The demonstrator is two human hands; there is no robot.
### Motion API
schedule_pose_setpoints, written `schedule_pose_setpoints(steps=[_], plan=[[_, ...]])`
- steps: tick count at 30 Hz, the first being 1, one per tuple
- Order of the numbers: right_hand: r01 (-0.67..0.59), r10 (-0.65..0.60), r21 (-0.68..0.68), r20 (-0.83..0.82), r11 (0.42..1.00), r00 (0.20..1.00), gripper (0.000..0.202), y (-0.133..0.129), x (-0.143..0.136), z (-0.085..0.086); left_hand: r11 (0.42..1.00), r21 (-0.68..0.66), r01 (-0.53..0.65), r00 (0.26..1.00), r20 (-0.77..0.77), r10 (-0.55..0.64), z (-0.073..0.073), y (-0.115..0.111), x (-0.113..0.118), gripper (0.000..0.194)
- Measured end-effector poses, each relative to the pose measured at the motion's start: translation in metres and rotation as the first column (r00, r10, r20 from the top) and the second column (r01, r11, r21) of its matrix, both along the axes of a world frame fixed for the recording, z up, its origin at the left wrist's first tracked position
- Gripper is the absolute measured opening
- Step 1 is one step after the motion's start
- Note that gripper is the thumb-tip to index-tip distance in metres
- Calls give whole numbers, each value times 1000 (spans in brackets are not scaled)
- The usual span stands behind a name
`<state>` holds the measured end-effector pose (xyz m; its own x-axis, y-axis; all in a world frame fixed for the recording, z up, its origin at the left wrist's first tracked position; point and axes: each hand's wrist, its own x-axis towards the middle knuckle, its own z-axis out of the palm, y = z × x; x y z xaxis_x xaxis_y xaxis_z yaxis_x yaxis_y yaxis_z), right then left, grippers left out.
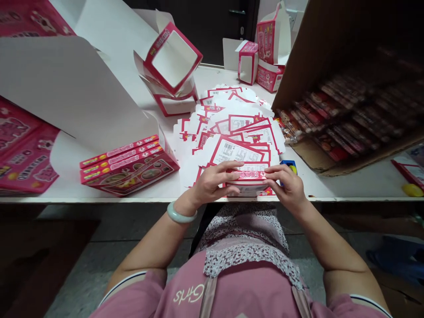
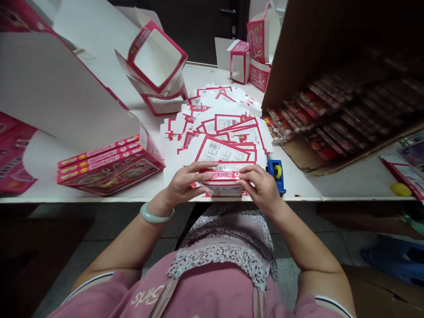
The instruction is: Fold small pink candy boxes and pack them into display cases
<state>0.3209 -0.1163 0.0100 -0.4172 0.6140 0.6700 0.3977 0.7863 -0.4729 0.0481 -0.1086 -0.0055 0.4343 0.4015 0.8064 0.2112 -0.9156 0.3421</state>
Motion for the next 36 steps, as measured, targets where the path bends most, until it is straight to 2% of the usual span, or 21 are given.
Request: schedule_pose_setpoints(steps=[2, 4, 7, 10, 12, 13, 14, 16, 18, 19, 21, 24, 26, 28, 30, 33, 35, 36], plan=[[-60, 61, -11, 18, 998, 998, 22, -5, 6, -8, 999, 30, -11, 998, -55, 13, -6, -1, -6, 32], [-47, 48, -17, 18, 999, 999, 27, -9, 7, -16, 999, -8, -37, 999, -40, 36, -10, -3, -7, 32], [51, -53, -64, -42, 997, 998, 25, -11, 1, -25, 970, -241, 29, 997, 82, -10, -10, -3, 1, 22], [-8, -21, -249, -114, 969, 993, 29, -7, 10, -30, 887, -457, 61, 988, 154, 12, -7, -2, 10, 24], [-26, -46, -406, -166, 913, 985, 45, -2, 35, -37, 867, -497, 30, 977, 198, 79, -6, -2, 14, 27], [41, -131, -470, -160, 882, 978, 49, -1, 51, -42, 872, -490, 1, 961, 242, 135, -7, -2, 15, 28], [166, -258, -516, -111, 841, 960, 48, 0, 69, -47, 880, -474, -35, 934, 297, 198, -7, -3, 17, 30], [473, -505, -532, 95, 702, 858, 34, -3, 101, -60, 891, -441, -107, 869, 393, 299, -9, -3, 21, 33], [669, -606, -479, 307, 568, 734, 25, -6, 121, -73, 902, -405, -151, 837, 432, 335, -12, -3, 30, 34], [707, -611, -461, 367, 535, 702, 24, -7, 125, -78, 904, -396, -164, 840, 424, 338, -14, -3, 35, 34], [690, -612, -498, 343, 525, 713, 21, -9, 125, -89, 903, -386, -186, 858, 384, 341, -17, -2, 44, 33], [546, -656, -635, 82, 546, 750, 28, -12, 117, -104, 898, -392, -199, 876, 340, 343, -21, -2, 49, 34], [479, -683, -683, -41, 552, 730, 38, -17, 112, -114, 901, -386, -199, 879, 335, 338, -21, -2, 48, 35], [502, -715, -672, -59, 545, 697, 42, -24, 110, -123, 901, -384, -204, 883, 325, 338, -19, -3, 46, 34], [570, -748, -632, -22, 524, 663, 37, -32, 110, -128, 904, -375, -204, 888, 317, 332, -17, -4, 44, 32], [620, -749, -625, 82, 475, 657, 29, -42, 107, -122, 902, -365, -233, 888, 299, 350, -17, -3, 43, 31], [561, -703, -677, 90, 476, 706, 28, -47, 97, -105, 905, -339, -258, 885, 294, 363, -21, -1, 41, 33], [489, -661, -716, 53, 497, 749, 28, -48, 89, -93, 912, -308, -272, 888, 286, 361, -22, 1, 40, 35]])
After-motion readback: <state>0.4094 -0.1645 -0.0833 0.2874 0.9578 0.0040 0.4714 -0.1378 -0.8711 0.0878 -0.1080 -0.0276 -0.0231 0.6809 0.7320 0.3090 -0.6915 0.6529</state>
